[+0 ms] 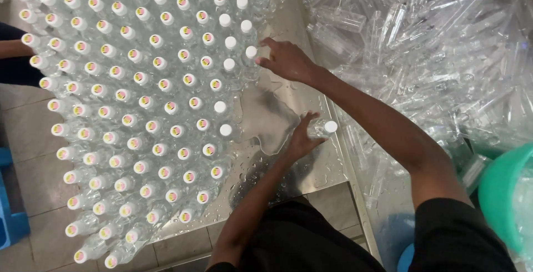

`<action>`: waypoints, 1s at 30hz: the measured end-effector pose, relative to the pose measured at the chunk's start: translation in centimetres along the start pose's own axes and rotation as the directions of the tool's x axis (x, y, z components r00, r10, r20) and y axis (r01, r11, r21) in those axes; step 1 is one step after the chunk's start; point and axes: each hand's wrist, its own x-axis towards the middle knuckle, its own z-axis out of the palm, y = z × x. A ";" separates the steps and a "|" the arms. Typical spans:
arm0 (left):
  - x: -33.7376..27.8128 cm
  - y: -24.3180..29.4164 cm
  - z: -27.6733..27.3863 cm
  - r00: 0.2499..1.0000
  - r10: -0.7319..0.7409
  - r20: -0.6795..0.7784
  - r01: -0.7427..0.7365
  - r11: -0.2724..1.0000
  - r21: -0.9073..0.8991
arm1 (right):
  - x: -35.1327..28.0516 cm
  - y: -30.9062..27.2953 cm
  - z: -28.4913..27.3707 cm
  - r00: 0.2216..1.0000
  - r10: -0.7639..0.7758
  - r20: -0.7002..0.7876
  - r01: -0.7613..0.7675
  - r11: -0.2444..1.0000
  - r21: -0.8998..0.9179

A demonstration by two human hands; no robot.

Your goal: Manually capping plastic water bottles on a production line table.

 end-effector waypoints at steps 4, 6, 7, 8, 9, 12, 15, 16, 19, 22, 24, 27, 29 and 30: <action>-0.3 1.3 -2.9 0.958 -0.250 0.141 0.267 0.957 -0.117 | -11.4 2.1 -5.5 0.990 0.137 0.013 -0.131 0.907 0.400; -1.0 2.7 -4.7 0.959 -0.245 0.141 0.266 0.952 -0.153 | -16.8 4.3 -6.5 0.974 0.227 -0.001 -0.196 0.841 0.505; -1.3 3.8 -5.7 0.942 -0.289 0.170 0.325 0.911 -0.254 | -19.5 5.4 -6.7 0.950 0.306 -0.057 -0.229 0.811 0.539; -1.9 5.0 -6.6 0.922 -0.331 0.198 0.383 0.855 -0.350 | -22.2 6.4 -6.8 0.919 0.381 -0.104 -0.257 0.778 0.573; -2.8 5.8 -7.2 0.923 -0.333 0.193 0.382 0.856 -0.348 | -24.7 7.0 -5.6 0.921 0.376 -0.103 -0.253 0.779 0.574; -4.8 6.9 -9.7 0.856 -0.378 0.352 0.501 0.772 -0.390 | -30.1 8.2 -1.1 0.801 0.570 -0.184 -0.298 0.646 0.703; -7.5 6.2 -11.2 0.778 -0.421 0.467 0.627 0.566 -0.535 | -32.2 8.0 5.1 0.733 0.664 -0.149 -0.346 0.552 0.758; -8.2 5.9 -11.4 0.739 -0.479 0.473 0.672 0.491 -0.554 | -32.4 7.1 6.8 0.748 0.651 -0.126 -0.359 0.556 0.750; -10.3 5.2 -12.9 0.683 -0.551 0.479 0.721 0.408 -0.560 | -32.5 3.3 10.3 0.763 0.638 -0.102 -0.367 0.558 0.744; -11.6 6.3 -14.8 0.684 -0.568 0.458 0.723 0.440 -0.533 | -32.3 -0.9 12.1 0.771 0.616 -0.163 -0.353 0.625 0.696; -13.2 7.0 -15.8 0.698 -0.562 0.444 0.712 0.476 -0.516 | -32.4 -4.7 12.3 0.773 0.594 -0.223 -0.347 0.691 0.634; -14.1 9.1 -18.8 0.758 -0.509 0.407 0.640 0.699 -0.318 | -30.9 -10.7 10.2 0.803 0.506 -0.316 -0.349 0.828 0.439; -16.1 14.0 -23.3 0.769 -0.421 0.480 0.596 0.744 -0.303 | -31.0 -14.2 9.2 0.928 0.248 -0.277 -0.203 0.963 0.179; -16.7 15.3 -24.9 0.770 -0.413 0.487 0.591 0.749 -0.299 | -30.8 -16.3 8.4 0.924 0.253 -0.288 -0.207 0.962 0.179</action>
